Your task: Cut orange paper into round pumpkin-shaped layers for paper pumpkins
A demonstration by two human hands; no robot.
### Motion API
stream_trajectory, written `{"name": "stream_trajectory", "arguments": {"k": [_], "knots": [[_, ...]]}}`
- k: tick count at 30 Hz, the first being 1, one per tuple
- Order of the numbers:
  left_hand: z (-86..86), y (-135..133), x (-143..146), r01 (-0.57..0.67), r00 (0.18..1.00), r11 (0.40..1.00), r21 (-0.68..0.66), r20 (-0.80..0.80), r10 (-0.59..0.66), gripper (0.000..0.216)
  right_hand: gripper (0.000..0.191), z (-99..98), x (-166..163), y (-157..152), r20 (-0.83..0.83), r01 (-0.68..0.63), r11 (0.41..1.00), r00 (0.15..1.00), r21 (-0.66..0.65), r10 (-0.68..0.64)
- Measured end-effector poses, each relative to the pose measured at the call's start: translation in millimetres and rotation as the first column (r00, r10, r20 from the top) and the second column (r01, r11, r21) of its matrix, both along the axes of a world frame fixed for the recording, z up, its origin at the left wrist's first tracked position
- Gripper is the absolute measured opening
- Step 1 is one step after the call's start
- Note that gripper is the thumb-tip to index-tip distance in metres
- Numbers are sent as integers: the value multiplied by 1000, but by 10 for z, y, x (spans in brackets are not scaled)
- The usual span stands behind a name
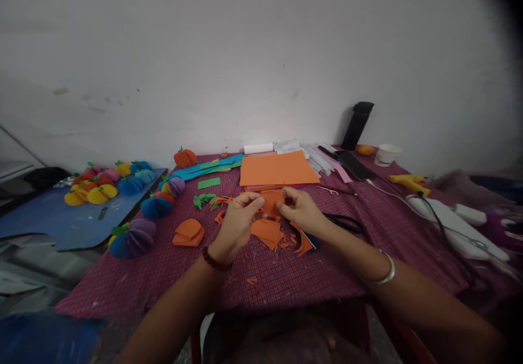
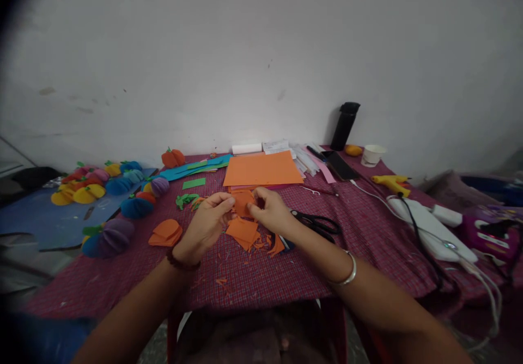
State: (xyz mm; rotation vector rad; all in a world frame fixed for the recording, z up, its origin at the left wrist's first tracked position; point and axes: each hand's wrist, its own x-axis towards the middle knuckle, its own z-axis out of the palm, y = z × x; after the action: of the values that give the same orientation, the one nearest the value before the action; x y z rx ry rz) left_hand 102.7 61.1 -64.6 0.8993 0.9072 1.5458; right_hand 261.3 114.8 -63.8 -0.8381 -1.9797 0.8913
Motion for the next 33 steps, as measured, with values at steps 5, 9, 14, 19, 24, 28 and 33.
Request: {"name": "stream_trajectory", "arguments": {"k": [5,9,14,19,24,28,33], "knots": [[-33,0,68,49,992,998,33,113,-53,25,4,-73,-39,0,-28,-17,1000,999,7,17],[-64,7,83,90,995,996,24,34,-90,24,4,-116,-36,-4,-21,-26,1000,999,16,26],[-115,26,85,19,1000,999,27,22,-20,20,6,-145,-74,-16,-40,-26,1000,999,8,27],[-85,27,58,-6,1000,1000,20,31,5,22,9,-107,94,12,28,-162,987,986,4,162],[-34,80,-57,-98,993,995,1,71,98,23,16,-263,925,60,399,-8,980,914,201,-75],[-55,157,-149,-127,987,992,-7,95,127,24,22,-535,1549,46,535,42,954,820,297,-203],[-82,214,-211,-146,983,989,-10,112,146,27,39,-580,1597,61,629,9,958,752,287,-195]]}}
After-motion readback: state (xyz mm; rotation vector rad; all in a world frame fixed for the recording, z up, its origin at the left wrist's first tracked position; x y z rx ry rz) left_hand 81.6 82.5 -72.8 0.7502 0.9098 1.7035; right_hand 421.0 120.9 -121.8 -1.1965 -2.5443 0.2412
